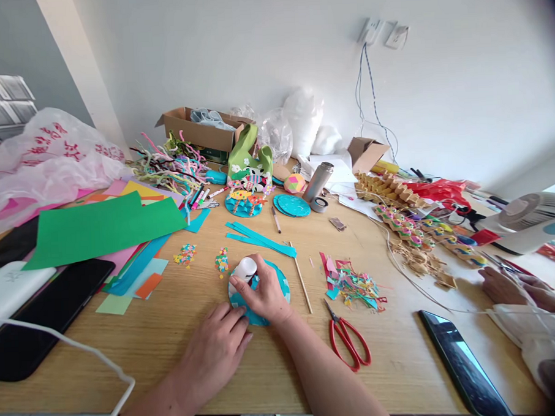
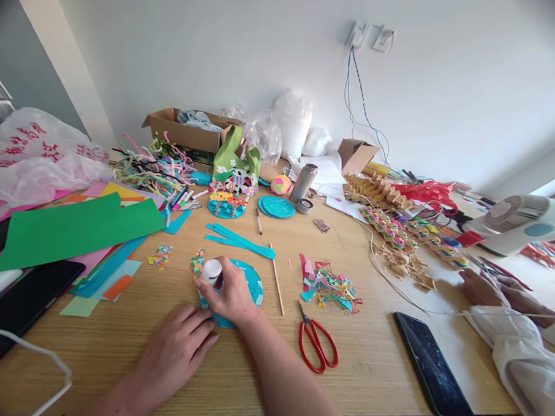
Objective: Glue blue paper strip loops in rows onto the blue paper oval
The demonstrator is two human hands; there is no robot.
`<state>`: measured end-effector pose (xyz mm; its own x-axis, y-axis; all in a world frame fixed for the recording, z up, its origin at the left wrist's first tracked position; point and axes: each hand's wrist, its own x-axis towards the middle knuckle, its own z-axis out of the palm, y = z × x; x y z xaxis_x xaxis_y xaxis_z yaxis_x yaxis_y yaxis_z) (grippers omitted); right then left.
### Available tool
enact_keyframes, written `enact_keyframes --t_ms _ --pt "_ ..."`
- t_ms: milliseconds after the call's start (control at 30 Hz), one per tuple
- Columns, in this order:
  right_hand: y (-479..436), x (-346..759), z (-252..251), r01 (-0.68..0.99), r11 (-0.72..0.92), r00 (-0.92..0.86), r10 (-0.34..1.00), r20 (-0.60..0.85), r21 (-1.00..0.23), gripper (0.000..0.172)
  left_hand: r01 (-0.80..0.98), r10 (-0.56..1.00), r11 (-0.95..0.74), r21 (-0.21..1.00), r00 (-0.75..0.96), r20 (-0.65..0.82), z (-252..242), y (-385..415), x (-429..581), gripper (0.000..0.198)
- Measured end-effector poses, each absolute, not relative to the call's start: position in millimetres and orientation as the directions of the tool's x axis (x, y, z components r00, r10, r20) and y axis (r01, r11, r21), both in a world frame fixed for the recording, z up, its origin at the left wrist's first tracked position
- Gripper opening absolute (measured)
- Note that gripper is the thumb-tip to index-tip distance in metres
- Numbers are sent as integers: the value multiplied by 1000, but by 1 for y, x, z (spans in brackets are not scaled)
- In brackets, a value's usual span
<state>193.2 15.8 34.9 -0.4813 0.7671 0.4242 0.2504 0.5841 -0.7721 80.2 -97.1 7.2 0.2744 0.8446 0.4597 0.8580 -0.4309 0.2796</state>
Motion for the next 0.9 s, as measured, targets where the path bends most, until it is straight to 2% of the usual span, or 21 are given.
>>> enact_keyframes --t_ms 233,900 --pt "22 190 32 222 496 -285 857 430 -840 23 861 857 -418 291 266 442 7 -97 80 14" --pt "27 188 21 301 540 -332 832 445 -786 23 869 890 -386 309 263 374 8 -99 81 13"
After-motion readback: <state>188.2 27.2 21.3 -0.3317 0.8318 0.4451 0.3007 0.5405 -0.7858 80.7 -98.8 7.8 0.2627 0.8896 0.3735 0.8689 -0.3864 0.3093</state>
